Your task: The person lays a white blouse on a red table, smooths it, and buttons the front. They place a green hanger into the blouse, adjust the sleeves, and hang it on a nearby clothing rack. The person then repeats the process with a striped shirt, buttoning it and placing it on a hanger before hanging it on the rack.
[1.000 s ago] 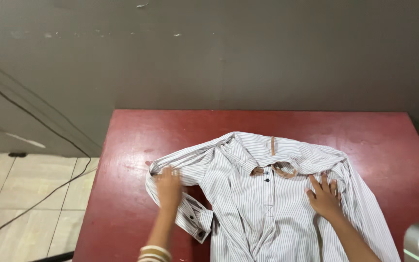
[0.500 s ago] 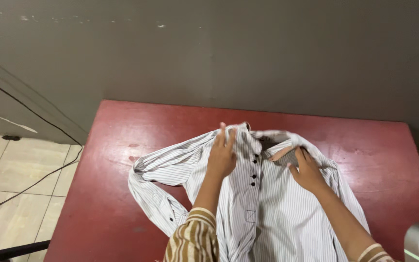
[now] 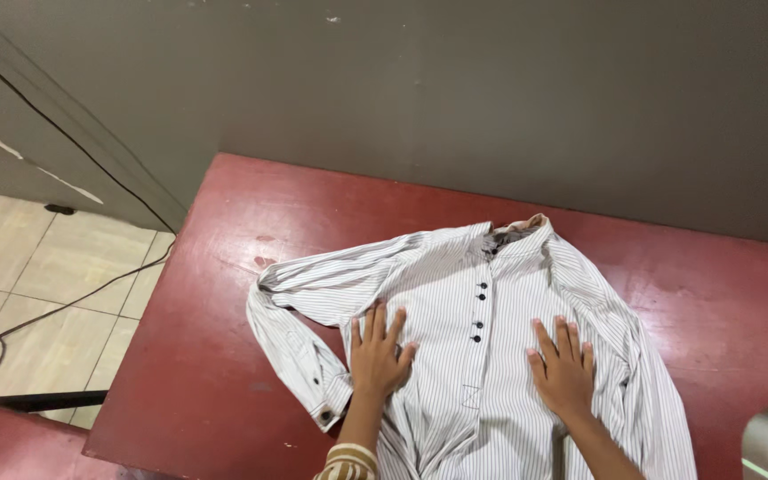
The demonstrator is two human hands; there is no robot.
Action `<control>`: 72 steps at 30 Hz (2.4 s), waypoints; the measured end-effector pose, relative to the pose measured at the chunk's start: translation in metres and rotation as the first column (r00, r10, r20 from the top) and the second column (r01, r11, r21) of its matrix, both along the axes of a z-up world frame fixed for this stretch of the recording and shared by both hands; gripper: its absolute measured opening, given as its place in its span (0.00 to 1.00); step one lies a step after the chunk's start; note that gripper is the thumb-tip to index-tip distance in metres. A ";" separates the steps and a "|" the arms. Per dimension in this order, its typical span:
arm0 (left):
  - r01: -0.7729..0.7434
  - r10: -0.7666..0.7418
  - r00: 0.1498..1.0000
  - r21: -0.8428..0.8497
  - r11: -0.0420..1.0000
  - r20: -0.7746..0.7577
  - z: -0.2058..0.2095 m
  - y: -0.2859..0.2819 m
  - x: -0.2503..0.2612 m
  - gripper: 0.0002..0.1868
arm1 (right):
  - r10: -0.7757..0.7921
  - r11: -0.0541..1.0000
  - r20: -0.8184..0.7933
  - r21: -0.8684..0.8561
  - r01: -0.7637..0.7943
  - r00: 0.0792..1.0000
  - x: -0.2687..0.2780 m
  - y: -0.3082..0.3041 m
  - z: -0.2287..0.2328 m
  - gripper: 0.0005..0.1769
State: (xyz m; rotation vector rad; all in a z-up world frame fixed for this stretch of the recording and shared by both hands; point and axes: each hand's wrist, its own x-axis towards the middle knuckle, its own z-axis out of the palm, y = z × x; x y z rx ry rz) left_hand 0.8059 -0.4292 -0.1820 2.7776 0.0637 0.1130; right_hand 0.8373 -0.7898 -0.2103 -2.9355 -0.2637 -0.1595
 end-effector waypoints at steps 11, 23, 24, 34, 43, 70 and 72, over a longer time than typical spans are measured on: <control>0.211 -0.217 0.973 0.078 0.974 0.074 0.003 0.090 -0.049 0.38 | 0.041 0.999 0.016 -0.031 -0.040 0.999 -0.042 -0.028 0.009 0.34; 0.174 -0.102 0.953 -0.242 0.954 0.284 0.011 -0.010 -0.012 0.13 | -0.203 0.944 -0.056 0.254 0.210 0.978 -0.030 0.045 0.012 0.15; 0.148 -0.073 0.972 -0.340 0.929 0.223 0.018 -0.033 -0.003 0.11 | -0.135 0.928 -0.084 0.339 0.156 0.987 -0.023 0.057 0.010 0.18; -0.254 0.197 0.965 -0.430 0.866 -0.174 0.017 -0.121 0.064 0.12 | 0.149 0.986 -0.233 0.109 -0.126 0.961 -0.028 0.095 0.029 0.24; -0.201 0.278 0.960 -0.618 0.760 0.031 -0.030 -0.127 0.057 0.09 | -0.046 0.756 -0.192 0.635 0.160 0.980 0.003 0.106 0.044 0.16; -0.140 0.181 0.983 -0.744 0.653 -0.027 -0.013 -0.121 0.047 0.12 | -0.046 0.631 -0.462 0.674 0.385 0.886 0.037 0.082 -0.010 0.13; -0.152 0.223 0.975 -0.745 0.649 -0.004 -0.009 -0.123 0.044 0.12 | -0.064 0.635 -0.481 0.656 0.408 0.874 0.034 0.083 -0.008 0.12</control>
